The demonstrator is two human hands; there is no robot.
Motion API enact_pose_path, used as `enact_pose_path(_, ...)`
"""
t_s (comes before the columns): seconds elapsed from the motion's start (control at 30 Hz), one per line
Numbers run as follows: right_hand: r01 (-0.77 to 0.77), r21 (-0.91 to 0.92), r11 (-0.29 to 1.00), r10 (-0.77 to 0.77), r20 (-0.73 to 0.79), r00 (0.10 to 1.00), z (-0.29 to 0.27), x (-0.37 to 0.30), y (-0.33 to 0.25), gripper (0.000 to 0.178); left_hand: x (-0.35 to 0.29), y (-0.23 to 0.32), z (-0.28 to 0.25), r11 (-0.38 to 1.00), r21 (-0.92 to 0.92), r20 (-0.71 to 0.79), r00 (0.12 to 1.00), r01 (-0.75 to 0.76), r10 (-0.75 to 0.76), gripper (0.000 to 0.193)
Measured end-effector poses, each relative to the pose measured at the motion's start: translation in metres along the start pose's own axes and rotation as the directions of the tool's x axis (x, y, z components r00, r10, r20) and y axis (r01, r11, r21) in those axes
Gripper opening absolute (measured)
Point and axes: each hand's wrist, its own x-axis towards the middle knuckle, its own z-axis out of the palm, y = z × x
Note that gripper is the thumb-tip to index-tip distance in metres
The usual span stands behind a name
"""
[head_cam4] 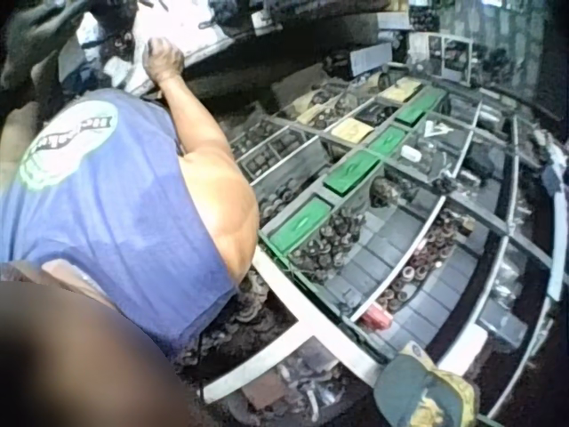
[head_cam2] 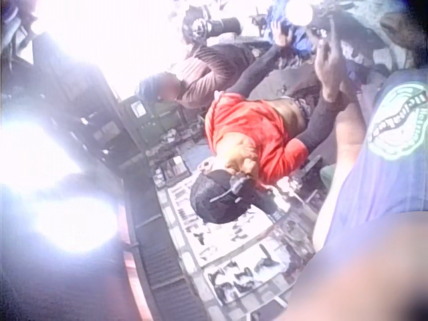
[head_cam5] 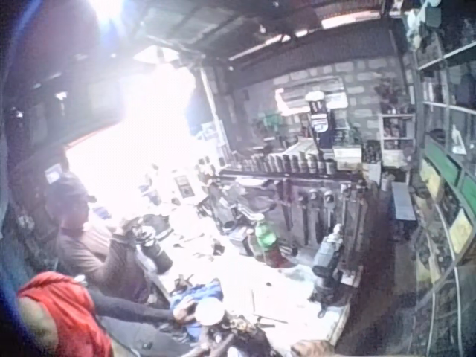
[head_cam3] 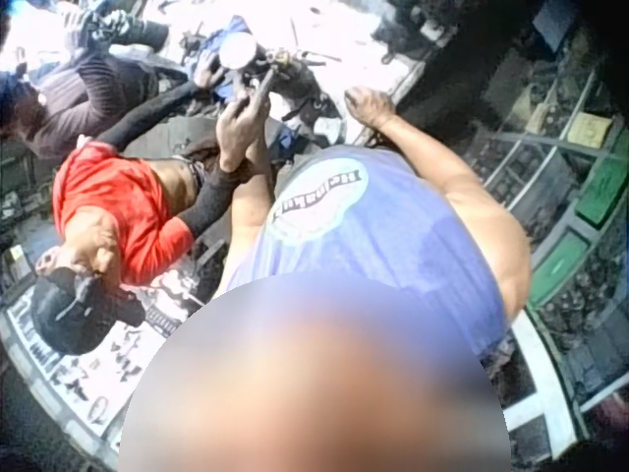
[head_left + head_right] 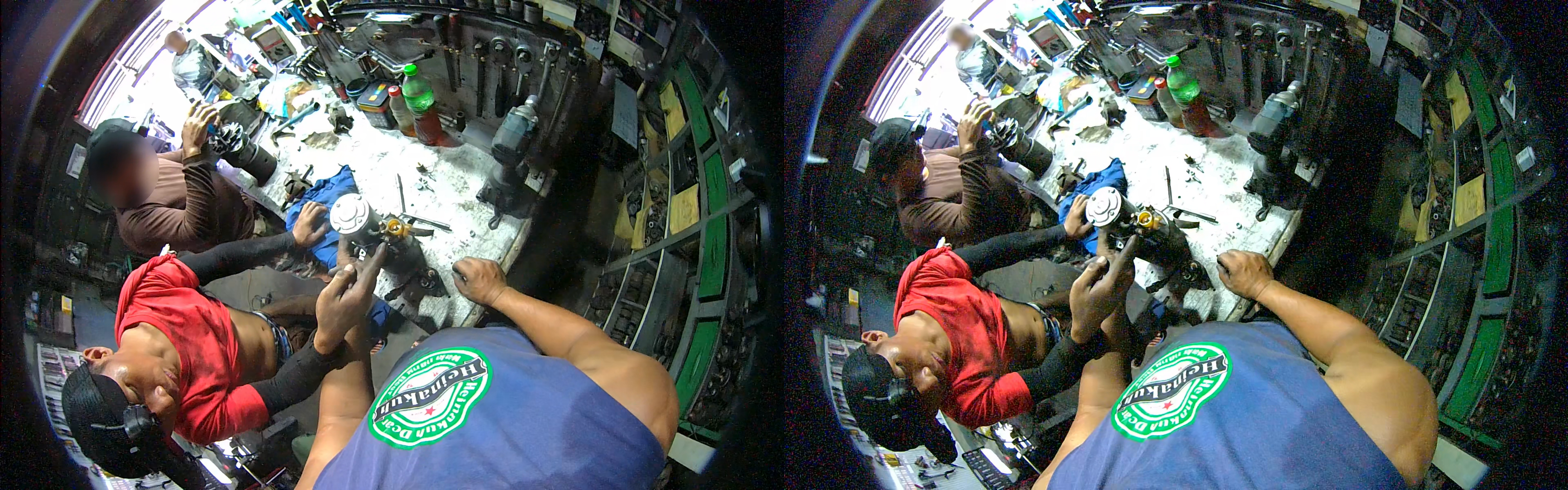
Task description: The person handles and assembles small mechanical components on a workbench. They pick up cylindrical metal parts, fit them together, and place them on a larger assembly while two other people work nearby.
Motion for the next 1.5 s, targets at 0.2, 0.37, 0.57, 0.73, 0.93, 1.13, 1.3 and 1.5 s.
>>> enact_pose_path(0.2, -0.171, 0.269, 0.948, 0.183, -0.020, 0.983, -0.019, 0.015, -0.017, 0.069, 0.046, -0.009, 0.020, 0.891, 0.348, 0.030, 0.953, -0.293, 0.302, 0.071)
enact_pose_path(0.37, 0.184, 0.475, 0.860, -0.024, -0.324, 0.946, -0.056, 0.064, -0.069, 0.117, 0.051, -0.007, 0.014, 0.846, 0.460, 0.025, 0.957, -0.268, 0.289, 0.074)
enact_pose_path(0.57, 0.226, 0.558, 0.798, -0.068, -0.290, 0.955, -0.078, 0.110, -0.110, 0.112, 0.054, -0.006, 0.011, 0.815, 0.515, 0.017, 0.954, -0.266, 0.300, 0.082)
enact_pose_path(0.73, 0.142, 0.548, 0.824, -0.036, -0.201, 0.979, -0.077, 0.111, -0.106, 0.101, 0.047, 0.002, 0.016, 0.782, 0.578, -0.021, 0.953, -0.235, 0.303, 0.089)
enact_pose_path(0.93, 0.124, 0.526, 0.841, -0.028, -0.187, 0.982, -0.078, 0.103, -0.090, 0.079, 0.041, 0.011, 0.023, 0.820, 0.534, -0.049, 0.961, -0.206, 0.273, 0.105)
enact_pose_path(1.13, -0.044, 0.420, 0.907, 0.004, 0.095, 0.995, -0.070, 0.075, -0.054, 0.063, 0.045, 0.006, 0.019, 0.828, 0.524, -0.011, 0.970, -0.201, 0.242, 0.107)
enact_pose_path(1.3, -0.283, 0.494, 0.822, 0.189, 0.233, 0.954, -0.074, 0.059, -0.067, 0.077, 0.047, 0.006, 0.020, 0.808, 0.544, -0.005, 0.962, -0.226, 0.272, 0.107)
enact_pose_path(1.5, 0.091, 0.424, 0.901, -0.016, -0.177, 0.984, -0.125, 0.101, -0.117, 0.090, 0.042, 0.014, 0.023, 0.824, 0.525, 0.008, 0.969, -0.214, 0.246, 0.098)
